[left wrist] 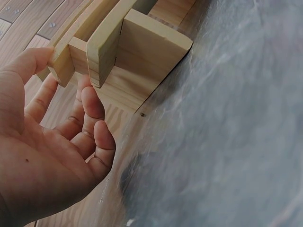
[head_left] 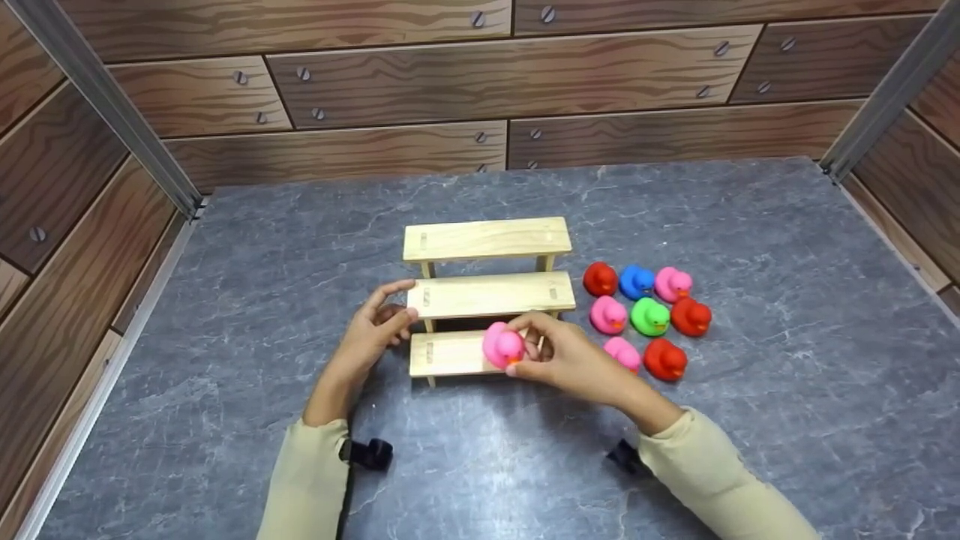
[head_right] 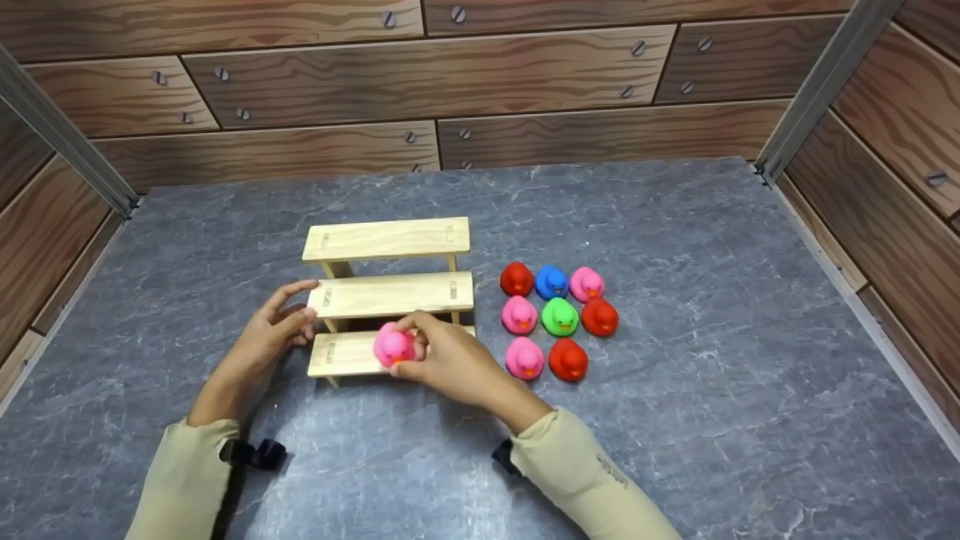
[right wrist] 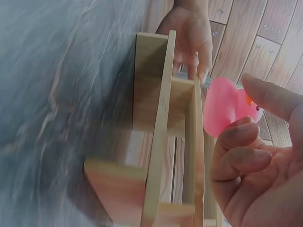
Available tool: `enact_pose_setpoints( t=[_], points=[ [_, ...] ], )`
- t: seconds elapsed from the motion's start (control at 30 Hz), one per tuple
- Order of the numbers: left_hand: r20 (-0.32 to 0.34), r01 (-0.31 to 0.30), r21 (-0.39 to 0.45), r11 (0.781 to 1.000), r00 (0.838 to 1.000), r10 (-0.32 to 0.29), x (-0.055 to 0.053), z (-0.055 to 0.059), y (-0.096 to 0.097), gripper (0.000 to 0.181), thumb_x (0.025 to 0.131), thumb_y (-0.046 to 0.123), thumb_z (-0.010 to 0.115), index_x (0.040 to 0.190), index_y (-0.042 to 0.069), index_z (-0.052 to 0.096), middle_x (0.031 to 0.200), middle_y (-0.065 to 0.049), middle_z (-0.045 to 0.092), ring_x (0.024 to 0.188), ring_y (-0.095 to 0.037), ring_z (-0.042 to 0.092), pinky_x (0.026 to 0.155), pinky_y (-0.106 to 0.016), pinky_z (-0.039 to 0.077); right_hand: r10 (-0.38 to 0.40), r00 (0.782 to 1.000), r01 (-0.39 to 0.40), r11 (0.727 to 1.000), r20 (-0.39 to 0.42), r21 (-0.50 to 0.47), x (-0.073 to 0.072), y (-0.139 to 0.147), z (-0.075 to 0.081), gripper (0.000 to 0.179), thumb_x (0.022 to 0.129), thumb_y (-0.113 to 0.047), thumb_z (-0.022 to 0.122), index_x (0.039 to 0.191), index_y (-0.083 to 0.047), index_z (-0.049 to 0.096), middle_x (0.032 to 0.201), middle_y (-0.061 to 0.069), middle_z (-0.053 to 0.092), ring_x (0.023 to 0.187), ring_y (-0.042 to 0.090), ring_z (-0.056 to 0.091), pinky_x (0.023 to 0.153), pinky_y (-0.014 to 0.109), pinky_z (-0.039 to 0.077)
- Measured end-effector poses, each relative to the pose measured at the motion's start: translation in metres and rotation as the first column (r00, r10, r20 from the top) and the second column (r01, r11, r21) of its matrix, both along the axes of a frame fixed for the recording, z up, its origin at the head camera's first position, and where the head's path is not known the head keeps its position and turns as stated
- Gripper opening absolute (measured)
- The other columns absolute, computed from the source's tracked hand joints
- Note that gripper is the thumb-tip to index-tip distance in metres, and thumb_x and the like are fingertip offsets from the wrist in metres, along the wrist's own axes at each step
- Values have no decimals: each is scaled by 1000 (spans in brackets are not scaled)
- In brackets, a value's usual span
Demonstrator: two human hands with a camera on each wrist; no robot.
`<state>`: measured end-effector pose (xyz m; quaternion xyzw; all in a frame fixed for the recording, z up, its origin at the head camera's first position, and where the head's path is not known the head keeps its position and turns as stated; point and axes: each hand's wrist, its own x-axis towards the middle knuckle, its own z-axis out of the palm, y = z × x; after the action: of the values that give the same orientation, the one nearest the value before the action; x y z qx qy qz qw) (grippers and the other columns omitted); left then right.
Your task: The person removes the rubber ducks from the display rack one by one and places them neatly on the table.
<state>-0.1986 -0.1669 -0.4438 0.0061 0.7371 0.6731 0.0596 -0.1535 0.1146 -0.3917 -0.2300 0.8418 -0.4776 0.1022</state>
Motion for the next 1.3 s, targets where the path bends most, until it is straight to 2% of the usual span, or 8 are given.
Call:
enact_pose_setpoints(
  t=[0.27, 0.43, 0.77, 0.93, 1.03, 1.3],
  points=[
    [8, 7, -9, 1000, 1000, -7, 1, 1, -1, 45, 92, 15, 63, 136, 18, 52, 87, -1, 63, 68, -13, 54, 66, -25, 42, -37, 999, 36, 999, 39, 17, -2, 30, 4, 43, 81, -13, 77, 117, 0, 58, 84, 6, 52, 72, 13, 48, 62, 18, 41],
    [3, 18, -40, 999, 1000, -18, 2, 1, -2, 44, 94, 17, 62, 137, 20, 51, 89, -1, 62, 71, -14, 54, 68, -27, 43, -81, 996, 80, 996, 33, 26, -1, 51, 7, 43, 80, -13, 77, 117, 0, 59, 84, 5, 50, 72, 12, 47, 62, 18, 40],
    [3, 3, -41, 999, 1000, -3, 1, 0, -2, 45, 93, 16, 63, 136, 17, 52, 87, 0, 62, 68, -12, 54, 65, -25, 43, -153, 988, 154, 986, -12, 60, 1, 89, 9, 44, 80, -11, 77, 116, 4, 56, 83, 5, 50, 68, 7, 47, 59, 18, 41],
    [3, 1, -33, 999, 1000, -1, 2, 1, -2, 45, 93, 16, 63, 136, 18, 52, 87, -1, 63, 68, -13, 54, 64, -25, 43, -157, 987, 159, 985, -35, 60, 2, 107, 12, 42, 81, -9, 76, 115, 4, 57, 81, 4, 49, 64, 5, 47, 57, 18, 41],
    [7, -4, -22, 1000, 1000, 4, 2, 1, -1, 45, 92, 14, 63, 136, 17, 52, 87, -1, 63, 68, -13, 54, 64, -24, 43, -170, 984, 173, 982, -46, 77, 4, 119, 14, 42, 82, -9, 75, 117, 4, 56, 83, 5, 50, 68, 6, 49, 60, 18, 43],
    [3, 5, -23, 1000, 1000, -5, 1, 0, -2, 45, 93, 15, 63, 136, 17, 52, 88, -2, 63, 68, -13, 54, 65, -25, 43, -241, 964, 251, 964, -110, 89, 7, 155, 11, 40, 82, -4, 73, 118, 4, 57, 80, -3, 52, 65, 4, 49, 56, 18, 42]
  ],
)
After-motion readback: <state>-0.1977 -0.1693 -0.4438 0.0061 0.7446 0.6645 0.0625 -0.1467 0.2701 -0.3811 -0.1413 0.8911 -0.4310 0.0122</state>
